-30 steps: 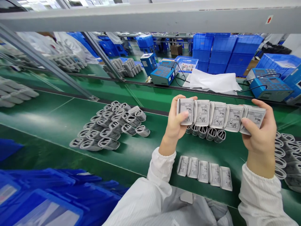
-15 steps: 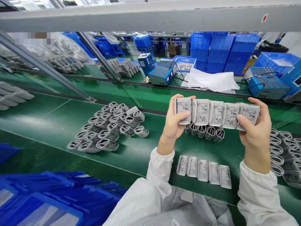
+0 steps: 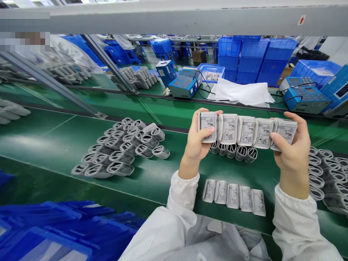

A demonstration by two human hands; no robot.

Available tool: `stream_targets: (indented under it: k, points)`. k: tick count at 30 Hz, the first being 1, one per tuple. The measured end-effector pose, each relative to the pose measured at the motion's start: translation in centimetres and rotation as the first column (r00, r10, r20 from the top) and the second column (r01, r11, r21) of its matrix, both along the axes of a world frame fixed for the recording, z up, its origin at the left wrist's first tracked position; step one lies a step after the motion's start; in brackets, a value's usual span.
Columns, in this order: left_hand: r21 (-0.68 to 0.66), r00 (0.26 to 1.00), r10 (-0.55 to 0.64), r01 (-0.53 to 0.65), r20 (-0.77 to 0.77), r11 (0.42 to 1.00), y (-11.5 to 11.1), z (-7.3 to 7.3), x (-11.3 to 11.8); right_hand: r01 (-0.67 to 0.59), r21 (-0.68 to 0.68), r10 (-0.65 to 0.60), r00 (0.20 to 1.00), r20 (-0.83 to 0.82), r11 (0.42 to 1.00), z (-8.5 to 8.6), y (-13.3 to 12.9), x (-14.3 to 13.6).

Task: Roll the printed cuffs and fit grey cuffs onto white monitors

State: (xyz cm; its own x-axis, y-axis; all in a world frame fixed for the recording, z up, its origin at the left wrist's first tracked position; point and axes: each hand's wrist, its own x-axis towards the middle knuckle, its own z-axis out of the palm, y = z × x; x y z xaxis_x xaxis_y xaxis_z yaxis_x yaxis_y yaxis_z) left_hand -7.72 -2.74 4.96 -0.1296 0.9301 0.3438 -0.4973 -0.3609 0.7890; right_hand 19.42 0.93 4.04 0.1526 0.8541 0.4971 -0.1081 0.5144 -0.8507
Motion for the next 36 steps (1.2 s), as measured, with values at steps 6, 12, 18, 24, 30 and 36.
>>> stream_targets:
  k: [6, 12, 18, 24, 30, 36]
  points:
    - [0.015, 0.999, 0.02, -0.019, -0.037, 1.0, 0.1, -0.2, -1.2, -0.008, 0.003, 0.008, 1.0, -0.004, 1.0, 0.1, -0.1, -0.1]
    - [0.021, 0.999, 0.041, -0.041, -0.014, 0.999, 0.1, -0.3, -1.3, -0.01, -0.024, 0.009, 0.999, -0.038, 1.0, 0.6, -0.4, -0.7]
    - [0.019, 0.999, 0.036, -0.036, -0.005, 0.999, -0.1, -0.1, -1.2, -0.078, -0.037, 0.075, 0.995, -0.072, 0.996, 0.4, -0.3, -0.9]
    - [0.038, 1.0, 0.029, -0.028, -0.007, 0.999, 0.0, -0.1, -1.4, -0.102, -0.053, 0.098, 0.992, -0.082, 0.993, 0.4, -0.3, -0.8]
    - [0.065, 0.998, 0.014, -0.01, -0.057, 0.998, 0.2, -0.4, -1.8, -0.128, -0.065, 0.125, 0.991, -0.046, 0.99, 0.6, -0.6, -0.4]
    - [0.066, 0.995, 0.044, -0.038, -0.094, 0.997, 0.3, -0.6, -2.0, -0.135, -0.035, 0.136, 0.99, 0.041, 0.99, 0.5, -0.6, -0.3]
